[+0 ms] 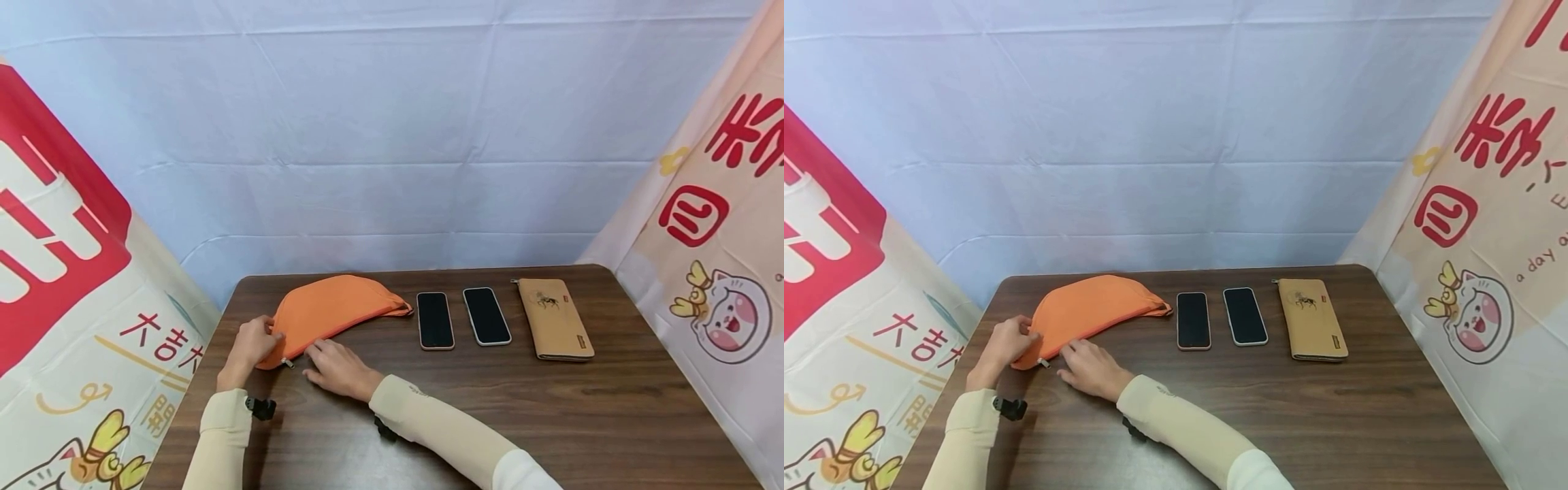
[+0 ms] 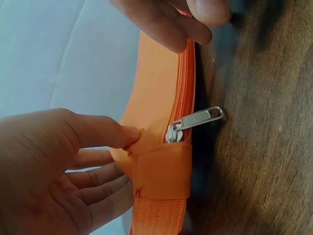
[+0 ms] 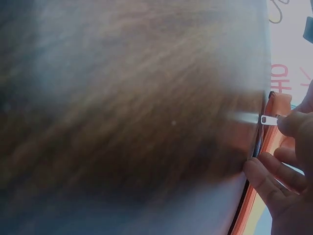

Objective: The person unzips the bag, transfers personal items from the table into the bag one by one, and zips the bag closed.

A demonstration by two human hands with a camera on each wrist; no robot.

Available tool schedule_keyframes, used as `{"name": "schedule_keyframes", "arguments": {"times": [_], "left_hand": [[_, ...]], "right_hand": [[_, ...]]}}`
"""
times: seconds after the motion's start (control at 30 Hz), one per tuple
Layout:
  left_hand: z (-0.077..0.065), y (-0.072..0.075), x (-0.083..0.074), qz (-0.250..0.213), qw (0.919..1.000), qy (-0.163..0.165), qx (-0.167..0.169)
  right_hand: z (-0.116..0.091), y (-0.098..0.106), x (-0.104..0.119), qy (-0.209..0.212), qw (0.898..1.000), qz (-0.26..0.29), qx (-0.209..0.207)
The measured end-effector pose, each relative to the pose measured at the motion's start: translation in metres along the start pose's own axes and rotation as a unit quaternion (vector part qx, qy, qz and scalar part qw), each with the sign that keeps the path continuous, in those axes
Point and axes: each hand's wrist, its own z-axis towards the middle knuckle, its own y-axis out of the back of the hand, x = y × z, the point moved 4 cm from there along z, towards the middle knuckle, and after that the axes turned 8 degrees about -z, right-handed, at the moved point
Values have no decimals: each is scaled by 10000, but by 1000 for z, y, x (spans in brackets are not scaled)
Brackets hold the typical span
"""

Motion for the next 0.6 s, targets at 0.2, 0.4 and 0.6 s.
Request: {"name": "schedule_keyframes", "arguments": {"times": [0.2,0.4,0.6], "left_hand": [[-2,0,0,-131,9999,-8,66],[-2,-1,0,-260,9995,144,126],[-3,-2,-1,-376,9989,196,175]], "right_hand": [[2,-2,2,-57,9999,-15,-160],[4,-3,4,-41,9992,-202,-342],[6,-5,5,-25,9990,-253,-357]]}}
